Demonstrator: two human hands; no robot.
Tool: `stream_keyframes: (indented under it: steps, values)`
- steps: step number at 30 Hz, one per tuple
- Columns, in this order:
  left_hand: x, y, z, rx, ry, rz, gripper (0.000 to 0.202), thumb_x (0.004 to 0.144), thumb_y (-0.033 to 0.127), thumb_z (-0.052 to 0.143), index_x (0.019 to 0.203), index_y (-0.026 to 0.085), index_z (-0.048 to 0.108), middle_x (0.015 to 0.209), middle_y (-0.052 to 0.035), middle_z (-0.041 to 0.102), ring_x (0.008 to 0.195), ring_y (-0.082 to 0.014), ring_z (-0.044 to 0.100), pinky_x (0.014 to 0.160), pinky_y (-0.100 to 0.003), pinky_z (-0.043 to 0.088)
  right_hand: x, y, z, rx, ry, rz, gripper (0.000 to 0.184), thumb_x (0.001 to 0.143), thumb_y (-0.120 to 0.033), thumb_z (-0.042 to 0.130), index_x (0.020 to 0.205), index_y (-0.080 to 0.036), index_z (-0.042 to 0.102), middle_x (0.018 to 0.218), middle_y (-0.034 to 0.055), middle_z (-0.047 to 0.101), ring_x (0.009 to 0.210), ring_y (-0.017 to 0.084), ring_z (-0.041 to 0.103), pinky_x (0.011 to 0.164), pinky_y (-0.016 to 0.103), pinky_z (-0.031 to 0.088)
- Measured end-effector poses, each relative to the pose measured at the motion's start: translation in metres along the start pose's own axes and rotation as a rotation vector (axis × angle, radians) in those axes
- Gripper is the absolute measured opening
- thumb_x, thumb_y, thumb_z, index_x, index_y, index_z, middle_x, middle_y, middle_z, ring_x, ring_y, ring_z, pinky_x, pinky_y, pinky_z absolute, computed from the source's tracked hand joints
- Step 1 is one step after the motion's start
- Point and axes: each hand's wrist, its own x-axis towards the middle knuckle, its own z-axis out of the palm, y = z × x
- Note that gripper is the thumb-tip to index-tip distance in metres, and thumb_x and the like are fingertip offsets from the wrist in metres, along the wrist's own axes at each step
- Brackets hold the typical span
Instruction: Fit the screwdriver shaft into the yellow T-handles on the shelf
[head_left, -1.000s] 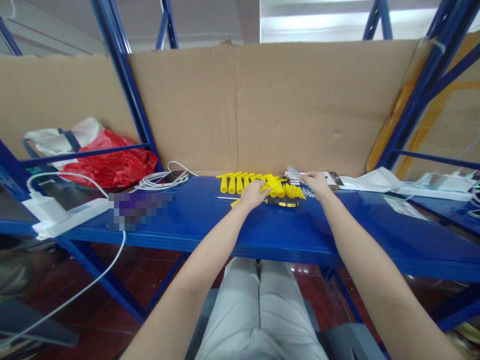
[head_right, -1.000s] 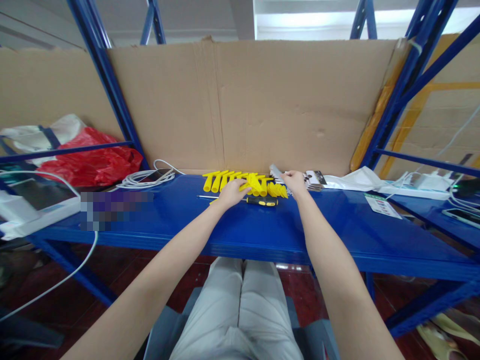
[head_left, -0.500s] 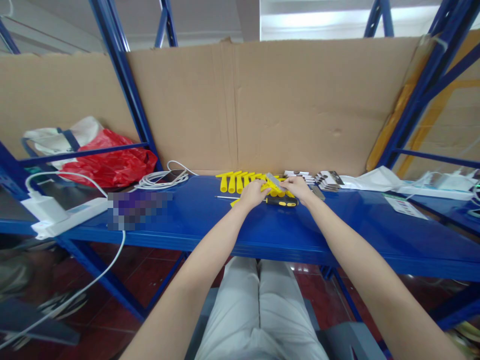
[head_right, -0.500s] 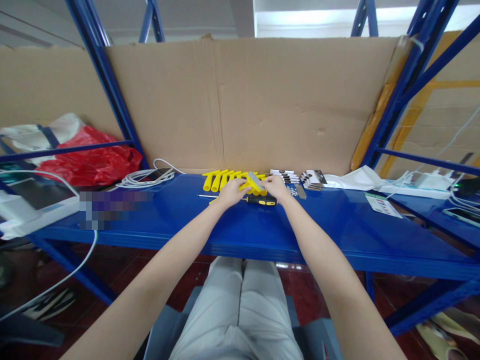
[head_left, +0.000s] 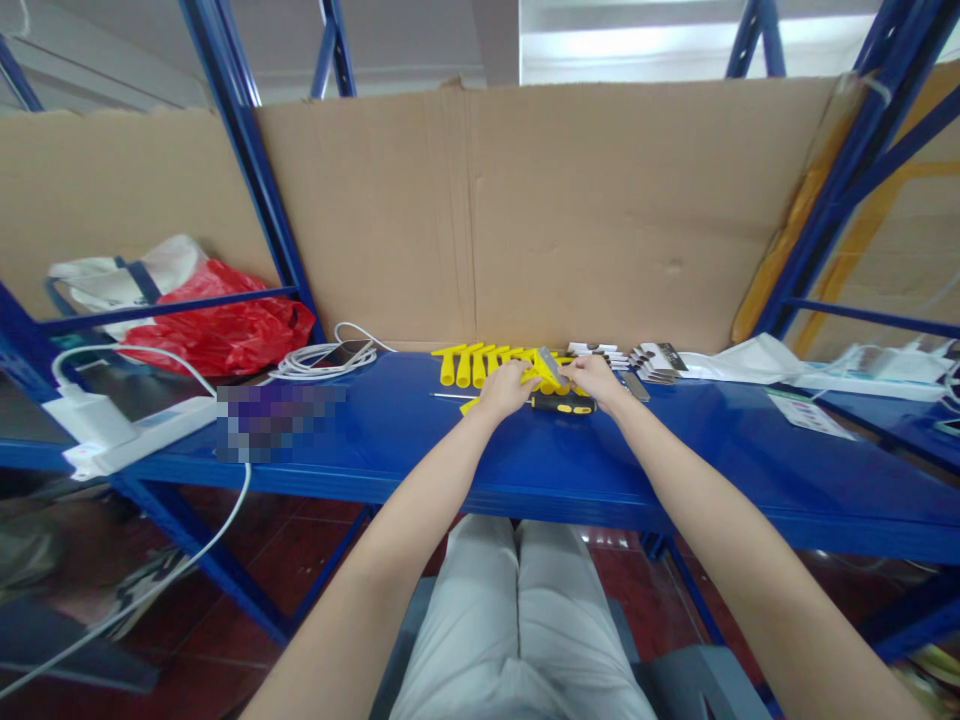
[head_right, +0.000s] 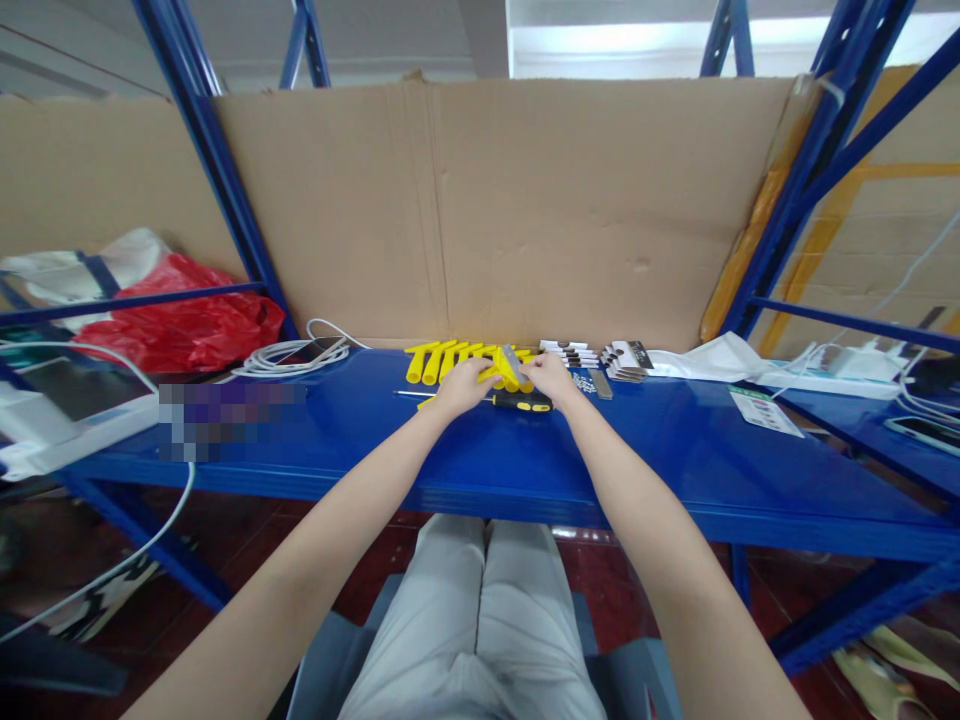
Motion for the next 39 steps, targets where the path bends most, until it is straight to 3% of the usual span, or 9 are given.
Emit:
stream_keyframes:
  steps: [4,10,18,23,31,39]
  values:
    - [-0.001,0.001,-0.001,0.002,-0.006,-0.009,0.033,0.093,0.029,0.055,0.122,0.017,0.067,0.127,-0.0104,0.067,0.119,-0.0229,0.061,0.100,-0.032,0.047,-0.003,-0.003,-0.001,0.002,-0.007,0.026,0.024,0.069,-0.022,0.061,0.047,-0.018,0.052,0.046,-0.0029,0.047,0.051,0.010,0.042,0.054,0.025,0.032]
    - [-0.006,0.005,-0.006,-0.009,-0.036,0.027,0.046,0.094,0.023,0.053,0.140,0.025,0.050,0.134,-0.0076,0.062,0.121,-0.0224,0.059,0.100,-0.036,0.047,-0.007,-0.007,-0.003,0.006,-0.028,0.033,0.022,0.068,-0.025,0.063,0.049,-0.018,0.054,0.047,-0.0016,0.049,0.050,0.010,0.043,0.054,0.025,0.034]
    - [-0.008,0.007,-0.009,0.085,-0.117,0.075,0.045,0.098,0.023,0.043,0.140,0.035,0.053,0.121,-0.0059,0.061,0.112,-0.0217,0.060,0.096,-0.034,0.047,-0.007,-0.005,-0.007,0.028,-0.104,-0.007,0.022,0.066,-0.033,0.063,0.052,-0.017,0.057,0.049,-0.0018,0.049,0.052,0.010,0.041,0.054,0.025,0.031]
    - [-0.008,0.007,-0.008,0.079,-0.104,0.076,0.047,0.098,0.024,0.042,0.143,0.036,0.051,0.119,-0.0060,0.060,0.108,-0.0215,0.060,0.094,-0.033,0.048,-0.004,-0.003,-0.009,0.030,-0.162,-0.031,0.027,0.062,-0.040,0.066,0.053,-0.017,0.057,0.052,-0.0019,0.050,0.055,0.010,0.040,0.056,0.025,0.030]
    - [-0.012,0.014,-0.013,0.136,-0.130,0.091,0.049,0.099,0.024,0.039,0.146,0.037,0.046,0.119,-0.0069,0.058,0.103,-0.0216,0.061,0.091,-0.032,0.047,-0.005,-0.004,-0.007,0.084,-0.178,0.010,0.017,0.060,-0.033,0.058,0.054,-0.017,0.057,0.059,-0.0005,0.054,0.060,0.011,0.042,0.059,0.025,0.031]
    - [-0.012,0.016,-0.009,0.190,-0.126,0.111,0.050,0.099,0.024,0.034,0.148,0.034,0.044,0.121,-0.0092,0.060,0.106,-0.0236,0.063,0.092,-0.033,0.048,0.000,0.003,-0.010,0.125,-0.171,0.037,0.016,0.061,-0.031,0.063,0.056,-0.016,0.059,0.060,0.0018,0.056,0.061,0.012,0.047,0.056,0.024,0.031]
